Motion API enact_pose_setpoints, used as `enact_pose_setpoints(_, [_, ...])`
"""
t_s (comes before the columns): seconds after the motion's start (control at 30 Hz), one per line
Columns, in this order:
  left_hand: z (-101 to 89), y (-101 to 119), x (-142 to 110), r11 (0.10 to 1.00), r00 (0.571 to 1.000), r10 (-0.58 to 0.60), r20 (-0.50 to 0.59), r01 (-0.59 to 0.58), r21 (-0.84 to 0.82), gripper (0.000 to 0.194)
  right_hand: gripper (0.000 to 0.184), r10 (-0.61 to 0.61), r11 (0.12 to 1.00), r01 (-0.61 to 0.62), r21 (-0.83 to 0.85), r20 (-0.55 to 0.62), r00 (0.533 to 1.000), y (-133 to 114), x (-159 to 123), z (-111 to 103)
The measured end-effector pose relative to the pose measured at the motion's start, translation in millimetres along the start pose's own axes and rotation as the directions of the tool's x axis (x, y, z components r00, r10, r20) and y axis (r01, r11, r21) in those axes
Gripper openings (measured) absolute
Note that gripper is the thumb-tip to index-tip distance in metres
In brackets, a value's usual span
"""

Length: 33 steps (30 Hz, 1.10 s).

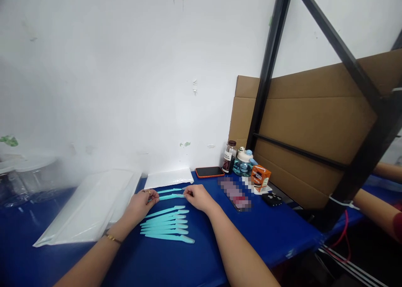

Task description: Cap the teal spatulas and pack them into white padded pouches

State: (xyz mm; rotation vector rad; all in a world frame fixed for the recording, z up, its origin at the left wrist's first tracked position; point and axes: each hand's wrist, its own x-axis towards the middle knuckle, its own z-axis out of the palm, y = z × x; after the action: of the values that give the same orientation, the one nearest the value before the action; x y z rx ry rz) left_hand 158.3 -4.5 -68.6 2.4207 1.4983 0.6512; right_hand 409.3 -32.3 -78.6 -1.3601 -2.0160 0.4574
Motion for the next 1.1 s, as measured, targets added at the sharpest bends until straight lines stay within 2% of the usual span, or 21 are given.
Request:
enact_pose_setpoints(0.1, [-4.0,1.2,-2.7,1.000,0.997,0.022,0.068,-0.022,0.011,0.015,0.018,-0.026,0.999,0.024,0.028,0.059,0.998,-1.2,0.0,-1.1])
enact_pose_setpoints(0.17, [-5.7,0.7,-3.9,0.999,0.996,0.020,0.089,-0.022,0.025,0.018,0.021,-0.050,0.999,0.050,0.003,0.048,0.998,0.0,1.0,-4.0])
enact_pose_setpoints(0.27, [-4.2,-2.1,-3.5,0.998,1.000,-0.006,0.011,0.005,0.061,0.022,0.026,-0.082,0.990,0.083,-0.113,0.014,0.997,2.7,4.1,-7.1])
enact_pose_setpoints(0.33, [-1.2,-4.8,-2.3,0.994,0.999,-0.037,-0.023,0.039,0.101,0.023,0.025,-0.085,0.976,0.093,-0.199,0.045,0.995,4.3,6.2,-6.5])
enact_pose_setpoints(0.47, [4.3,-10.4,0.1,0.990,0.996,-0.083,0.014,0.081,0.113,0.015,0.011,-0.073,0.953,0.087,-0.289,0.057,0.996,6.7,8.9,-1.5])
enact_pose_setpoints(0.63, [6.6,-13.2,1.5,0.992,0.992,-0.116,0.040,0.114,0.053,0.013,0.016,-0.057,0.981,0.067,-0.182,0.057,0.997,7.1,10.3,3.0])
enact_pose_setpoints(0.87, [4.3,-11.5,1.2,0.992,0.992,-0.117,0.044,0.114,0.060,0.015,0.015,-0.053,0.996,0.059,-0.073,0.072,0.996,5.4,9.5,3.5])
enact_pose_setpoints(1.1, [6.9,-6.0,1.0,0.995,0.995,-0.077,0.064,0.073,0.062,0.014,0.015,-0.092,0.995,0.095,-0.031,0.098,0.991,-1.5,8.8,8.4])
